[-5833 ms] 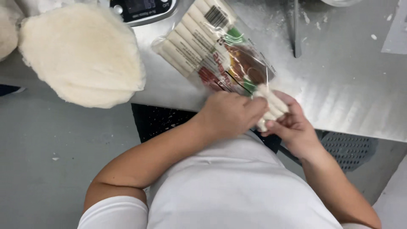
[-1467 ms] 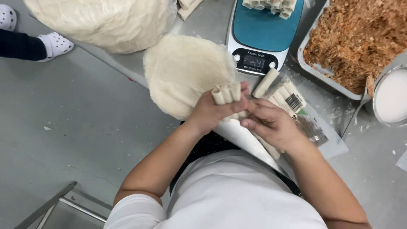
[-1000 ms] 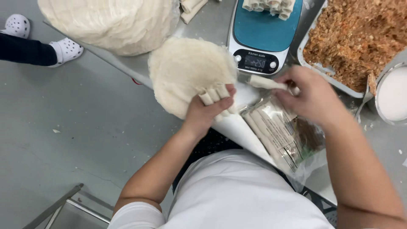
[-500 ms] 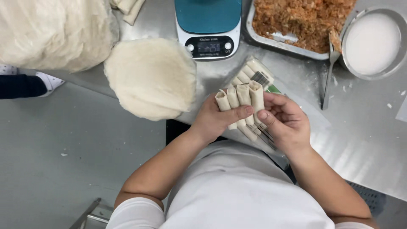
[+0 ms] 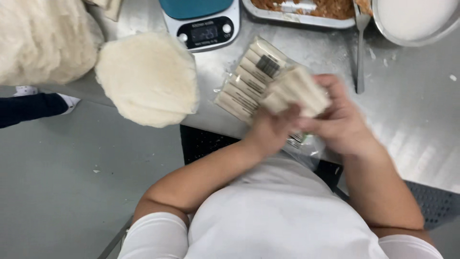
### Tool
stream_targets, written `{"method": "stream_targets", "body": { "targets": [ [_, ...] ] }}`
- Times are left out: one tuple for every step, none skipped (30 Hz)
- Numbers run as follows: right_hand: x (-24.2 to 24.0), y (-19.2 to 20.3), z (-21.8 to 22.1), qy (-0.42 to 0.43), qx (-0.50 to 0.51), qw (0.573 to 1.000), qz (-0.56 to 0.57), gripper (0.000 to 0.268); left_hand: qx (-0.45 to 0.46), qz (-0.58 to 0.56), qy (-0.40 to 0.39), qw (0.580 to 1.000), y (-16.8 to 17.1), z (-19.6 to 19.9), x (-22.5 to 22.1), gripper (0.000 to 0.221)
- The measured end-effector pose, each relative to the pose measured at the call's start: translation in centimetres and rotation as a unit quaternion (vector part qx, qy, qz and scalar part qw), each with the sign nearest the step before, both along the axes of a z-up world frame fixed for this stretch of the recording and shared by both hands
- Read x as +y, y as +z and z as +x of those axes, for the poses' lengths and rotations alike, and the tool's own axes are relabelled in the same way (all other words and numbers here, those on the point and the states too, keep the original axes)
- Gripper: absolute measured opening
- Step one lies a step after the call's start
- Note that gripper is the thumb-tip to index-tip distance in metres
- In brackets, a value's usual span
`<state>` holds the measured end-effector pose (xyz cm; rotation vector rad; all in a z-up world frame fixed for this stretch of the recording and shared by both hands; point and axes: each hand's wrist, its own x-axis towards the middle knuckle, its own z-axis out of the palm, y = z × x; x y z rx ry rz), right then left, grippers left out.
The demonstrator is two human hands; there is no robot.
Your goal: The person picks up prepared food rolls and places them into a plastic bag, puts the bag on a digital scale to check the weight, and adds more rolls from a tray to reach the desired total.
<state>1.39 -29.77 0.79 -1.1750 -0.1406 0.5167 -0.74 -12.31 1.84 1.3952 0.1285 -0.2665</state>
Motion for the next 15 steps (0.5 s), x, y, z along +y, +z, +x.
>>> {"method": "stream_targets", "body": {
  "targets": [
    [-2.5, 0.0, 0.4, 0.022, -0.039, 0.999, 0.03, 0.067, -0.164, 0.025, -0.084, 0.983, -1.7, -0.2, -1.4, 0.072],
    [-5.4, 0.4, -0.4, 0.017, -0.037, 0.999, 0.026, 0.067, -0.162, 0.02, -0.089, 0.983, -3.9, -0.4, -2.3, 0.072],
    [-8.3, 0.9, -1.2, -0.046, -0.024, 0.999, -0.009, 0.069, -0.34, 0.28, -0.112, 0.891, -5.9, -0.7, -3.2, 0.033],
    [-11.1, 1.5, -2.0, -0.111, -0.013, 0.993, -0.044, 0.071, -0.486, 0.508, -0.122, 0.7, -8.0, -0.8, -4.2, 0.009],
    [-12.8, 1.6, -3.0, -0.117, -0.012, 0.992, -0.048, 0.071, -0.49, 0.502, -0.125, 0.702, -8.4, -0.8, -4.3, 0.009],
    [-14.5, 1.9, -4.4, -0.154, 0.004, 0.981, -0.116, 0.072, -0.494, 0.485, -0.128, 0.71, -8.7, -0.9, -4.5, 0.009],
    [-16.3, 2.1, -5.8, -0.191, 0.021, 0.964, -0.184, 0.075, -0.497, 0.468, -0.131, 0.719, -9.1, -0.9, -4.7, 0.01],
    [-17.6, 0.7, -7.3, -0.201, 0.026, 0.961, -0.19, 0.075, -0.5, 0.458, -0.138, 0.722, -8.2, -0.8, -4.4, 0.01],
    [-19.0, -0.7, -8.9, -0.13, 0.029, 0.97, -0.201, 0.077, -0.48, 0.426, -0.164, 0.749, -7.4, -0.6, -4.0, 0.004],
    [-20.4, -2.1, -10.3, -0.058, 0.033, 0.975, -0.21, 0.08, -0.46, 0.393, -0.188, 0.773, -6.6, -0.4, -3.6, 0.016],
    [-18.1, -1.7, -10.2, -0.066, 0.037, 0.974, -0.215, 0.08, -0.463, 0.385, -0.194, 0.775, -5.9, -0.3, -3.6, 0.016],
    [-15.7, -1.6, -9.7, -0.024, 0.093, 0.969, -0.229, 0.077, -0.471, 0.372, -0.216, 0.77, -5.2, -0.2, -3.3, 0.019],
    [-13.2, -1.4, -9.3, 0.018, 0.148, 0.959, -0.24, 0.074, -0.479, 0.359, -0.238, 0.765, -4.5, -0.1, -2.9, 0.025],
    [-12.6, -2.2, -8.6, 0.018, 0.148, 0.96, -0.239, 0.074, -0.479, 0.359, -0.239, 0.765, -2.0, 1.7, -1.9, 0.025],
    [-11.9, -3.0, -8.0, 0.044, 0.142, 0.957, -0.249, 0.076, -0.374, 0.35, -0.335, 0.791, 0.6, 3.6, -0.9, 0.047]
  ]
}}
